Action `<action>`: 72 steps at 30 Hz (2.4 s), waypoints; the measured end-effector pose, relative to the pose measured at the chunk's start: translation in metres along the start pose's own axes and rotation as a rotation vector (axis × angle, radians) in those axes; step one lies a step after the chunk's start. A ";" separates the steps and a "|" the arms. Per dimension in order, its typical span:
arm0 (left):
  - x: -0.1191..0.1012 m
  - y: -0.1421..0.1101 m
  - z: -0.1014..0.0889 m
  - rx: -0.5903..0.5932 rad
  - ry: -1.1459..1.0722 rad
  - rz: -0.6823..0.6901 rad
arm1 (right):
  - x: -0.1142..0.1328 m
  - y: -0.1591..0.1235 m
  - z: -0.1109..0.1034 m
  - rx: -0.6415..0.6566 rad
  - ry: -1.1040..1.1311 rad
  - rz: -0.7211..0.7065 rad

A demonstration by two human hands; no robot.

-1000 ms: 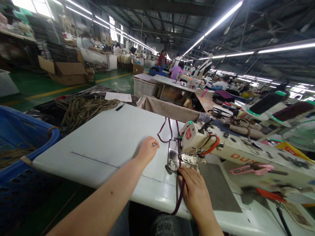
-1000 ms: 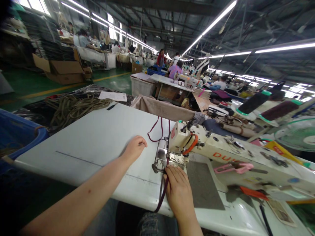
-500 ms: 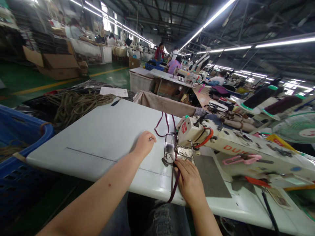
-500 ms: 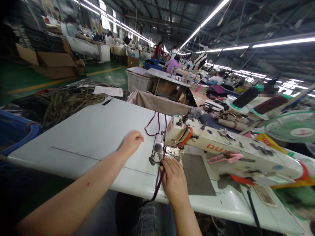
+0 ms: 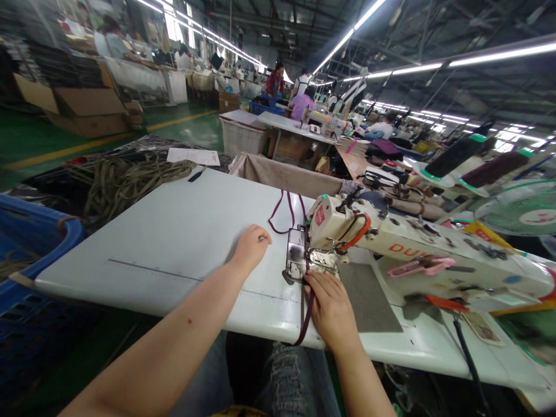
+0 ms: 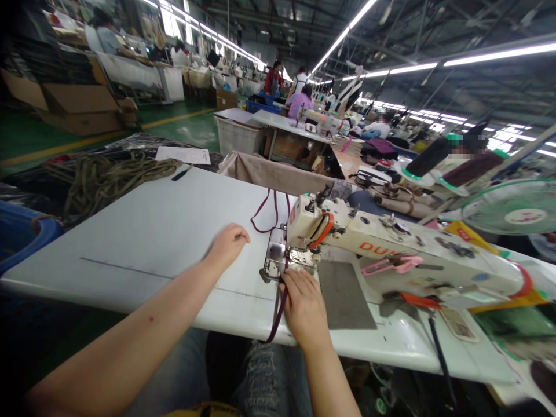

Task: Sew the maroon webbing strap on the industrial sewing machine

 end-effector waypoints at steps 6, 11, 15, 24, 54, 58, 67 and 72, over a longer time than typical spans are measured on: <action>-0.001 0.000 0.000 0.000 0.012 0.008 | 0.001 0.001 -0.002 -0.007 0.006 -0.002; -0.001 0.000 0.001 -0.004 0.010 0.018 | 0.001 0.002 -0.002 0.003 0.010 0.010; -0.001 0.001 0.001 -0.009 0.011 0.023 | 0.000 0.001 -0.001 0.020 0.014 0.028; 0.000 0.000 0.002 -0.012 0.010 0.026 | 0.000 0.000 0.000 0.011 0.013 0.020; 0.001 0.000 0.002 0.002 0.015 0.016 | 0.000 0.001 0.000 0.014 0.011 0.022; 0.002 0.000 0.002 0.001 0.013 0.018 | 0.000 0.000 -0.001 0.012 0.010 0.025; 0.000 0.001 0.001 0.002 0.010 0.025 | 0.000 0.000 -0.001 0.017 0.012 0.026; 0.000 0.001 0.001 0.005 0.011 0.025 | -0.001 -0.001 0.000 0.020 0.009 0.029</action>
Point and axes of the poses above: each hand's wrist, its own y-axis towards the middle knuckle, its own z-axis out of the palm, x = y × z, the point moved 5 cm from there along y, towards the middle knuckle, and after that the axes turned 5 degrees about -x, right-handed, at the moved point
